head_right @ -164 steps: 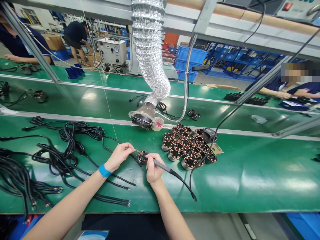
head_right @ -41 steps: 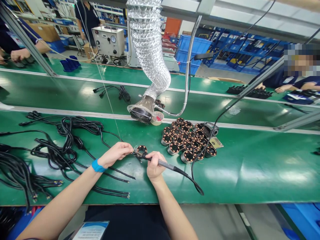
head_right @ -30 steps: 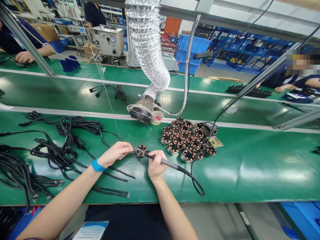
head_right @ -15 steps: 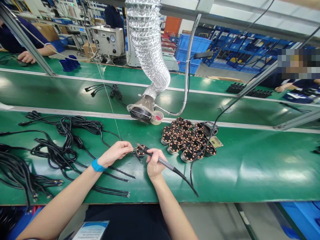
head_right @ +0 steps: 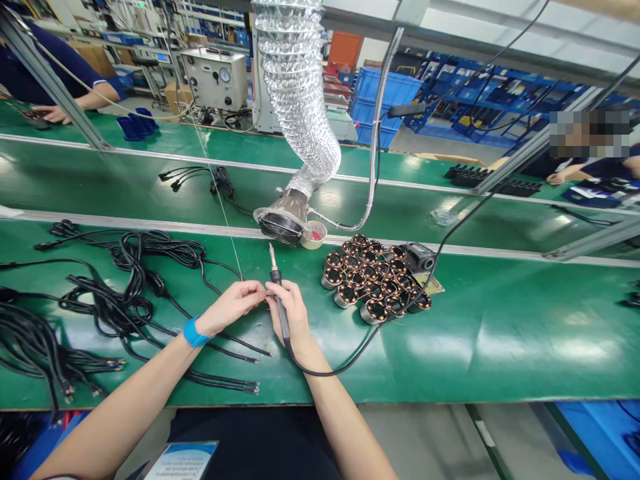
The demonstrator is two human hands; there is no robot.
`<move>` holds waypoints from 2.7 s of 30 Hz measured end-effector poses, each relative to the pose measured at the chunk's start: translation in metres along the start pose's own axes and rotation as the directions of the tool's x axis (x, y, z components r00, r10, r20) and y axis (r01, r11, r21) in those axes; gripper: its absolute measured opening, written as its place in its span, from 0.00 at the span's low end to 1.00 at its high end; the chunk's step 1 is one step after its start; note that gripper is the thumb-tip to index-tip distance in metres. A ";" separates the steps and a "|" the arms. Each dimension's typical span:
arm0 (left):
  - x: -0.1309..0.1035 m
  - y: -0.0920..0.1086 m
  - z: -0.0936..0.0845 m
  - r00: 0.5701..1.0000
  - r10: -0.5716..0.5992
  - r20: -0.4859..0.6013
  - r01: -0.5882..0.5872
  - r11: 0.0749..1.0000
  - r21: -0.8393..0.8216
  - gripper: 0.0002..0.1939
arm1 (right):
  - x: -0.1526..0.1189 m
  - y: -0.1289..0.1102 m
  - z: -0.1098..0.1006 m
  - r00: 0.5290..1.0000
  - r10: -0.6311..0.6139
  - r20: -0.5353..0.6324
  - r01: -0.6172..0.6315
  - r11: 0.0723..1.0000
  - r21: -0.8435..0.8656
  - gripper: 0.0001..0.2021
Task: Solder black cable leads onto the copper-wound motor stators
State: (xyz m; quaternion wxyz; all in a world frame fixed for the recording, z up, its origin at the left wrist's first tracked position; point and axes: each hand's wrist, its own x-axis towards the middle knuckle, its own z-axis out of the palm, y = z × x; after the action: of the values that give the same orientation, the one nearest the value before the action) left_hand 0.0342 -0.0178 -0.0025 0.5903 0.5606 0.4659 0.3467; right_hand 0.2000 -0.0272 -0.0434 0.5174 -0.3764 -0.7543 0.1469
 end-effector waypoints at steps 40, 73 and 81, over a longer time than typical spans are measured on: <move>0.011 -0.023 -0.011 0.995 -0.085 0.056 0.091 0.991 -0.103 0.20 | -0.023 -0.005 -0.001 0.976 0.188 -0.109 -0.190 0.982 -0.007 0.15; 0.005 -0.021 -0.008 0.988 -0.153 0.025 0.154 0.984 -0.093 0.16 | -0.049 -0.011 -0.012 0.919 0.151 -0.364 -0.105 0.984 0.142 0.16; 0.004 -0.018 -0.006 0.989 -0.151 0.004 0.151 0.986 -0.076 0.17 | -0.051 -0.009 -0.012 0.931 0.210 -0.299 -0.200 0.978 0.065 0.18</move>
State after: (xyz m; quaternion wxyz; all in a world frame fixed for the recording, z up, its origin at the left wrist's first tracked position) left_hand 0.0274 -0.0140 -0.0208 0.6353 0.5006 0.4940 0.3191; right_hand 0.2164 -0.0723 -0.0673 0.6154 -0.4624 -0.6198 0.1529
